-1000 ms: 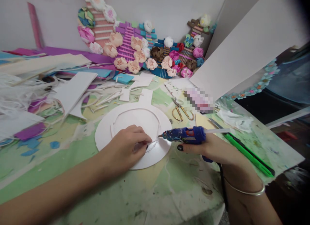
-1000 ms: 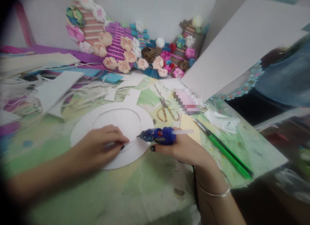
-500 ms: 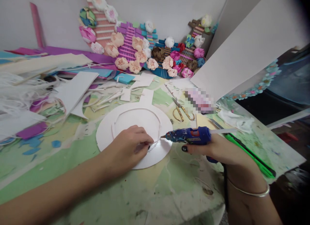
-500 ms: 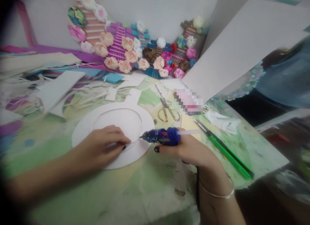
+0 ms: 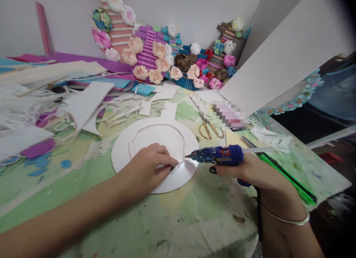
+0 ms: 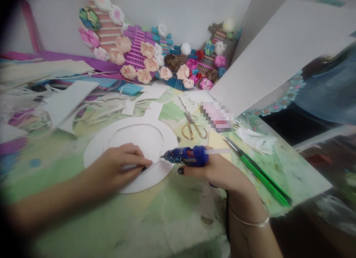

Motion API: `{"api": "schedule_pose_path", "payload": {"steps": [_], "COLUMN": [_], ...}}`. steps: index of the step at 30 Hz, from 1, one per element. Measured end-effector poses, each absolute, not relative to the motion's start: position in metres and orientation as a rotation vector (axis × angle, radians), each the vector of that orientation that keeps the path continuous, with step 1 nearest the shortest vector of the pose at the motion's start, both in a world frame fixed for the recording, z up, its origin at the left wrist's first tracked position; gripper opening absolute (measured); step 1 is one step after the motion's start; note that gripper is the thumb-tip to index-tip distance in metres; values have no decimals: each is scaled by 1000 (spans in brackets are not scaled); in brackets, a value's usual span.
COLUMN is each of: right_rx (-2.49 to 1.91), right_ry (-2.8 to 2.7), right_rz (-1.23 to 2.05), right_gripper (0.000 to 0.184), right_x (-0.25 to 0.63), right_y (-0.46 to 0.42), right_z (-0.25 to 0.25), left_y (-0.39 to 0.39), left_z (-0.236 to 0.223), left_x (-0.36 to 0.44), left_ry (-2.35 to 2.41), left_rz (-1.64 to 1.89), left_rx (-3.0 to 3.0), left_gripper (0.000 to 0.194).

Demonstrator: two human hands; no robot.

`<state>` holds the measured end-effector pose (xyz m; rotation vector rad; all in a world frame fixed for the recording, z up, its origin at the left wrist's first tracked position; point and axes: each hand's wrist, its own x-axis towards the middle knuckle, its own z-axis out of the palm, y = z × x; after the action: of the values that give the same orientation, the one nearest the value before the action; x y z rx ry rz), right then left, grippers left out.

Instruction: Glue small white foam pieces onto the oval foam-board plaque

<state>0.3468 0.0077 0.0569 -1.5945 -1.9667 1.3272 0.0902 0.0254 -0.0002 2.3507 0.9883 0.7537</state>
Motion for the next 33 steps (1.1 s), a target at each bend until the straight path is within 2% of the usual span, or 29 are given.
{"api": "schedule_pose_path", "payload": {"steps": [4, 11, 18, 26, 33], "right_rx": [-1565, -1546, -1541, -1505, -1476], "right_ry": [-1967, -2052, -2002, -2066, -2100], "right_rz": [1363, 1334, 1463, 1378, 1373], "right_gripper": [44, 26, 34, 22, 26], "right_x": [348, 348, 345, 343, 342], "right_y": [7, 10, 10, 10, 9], "right_z": [55, 45, 46, 47, 47], "left_y": [27, 26, 27, 26, 26], "left_z": [1, 3, 4, 5, 4], "left_x": [91, 91, 91, 91, 91], "left_ry": [1006, 1038, 1031, 1030, 1035], "left_rz": [747, 730, 717, 710, 725], "left_rx": [2346, 2342, 2339, 2338, 2336], "left_gripper": [21, 16, 16, 17, 17]}}
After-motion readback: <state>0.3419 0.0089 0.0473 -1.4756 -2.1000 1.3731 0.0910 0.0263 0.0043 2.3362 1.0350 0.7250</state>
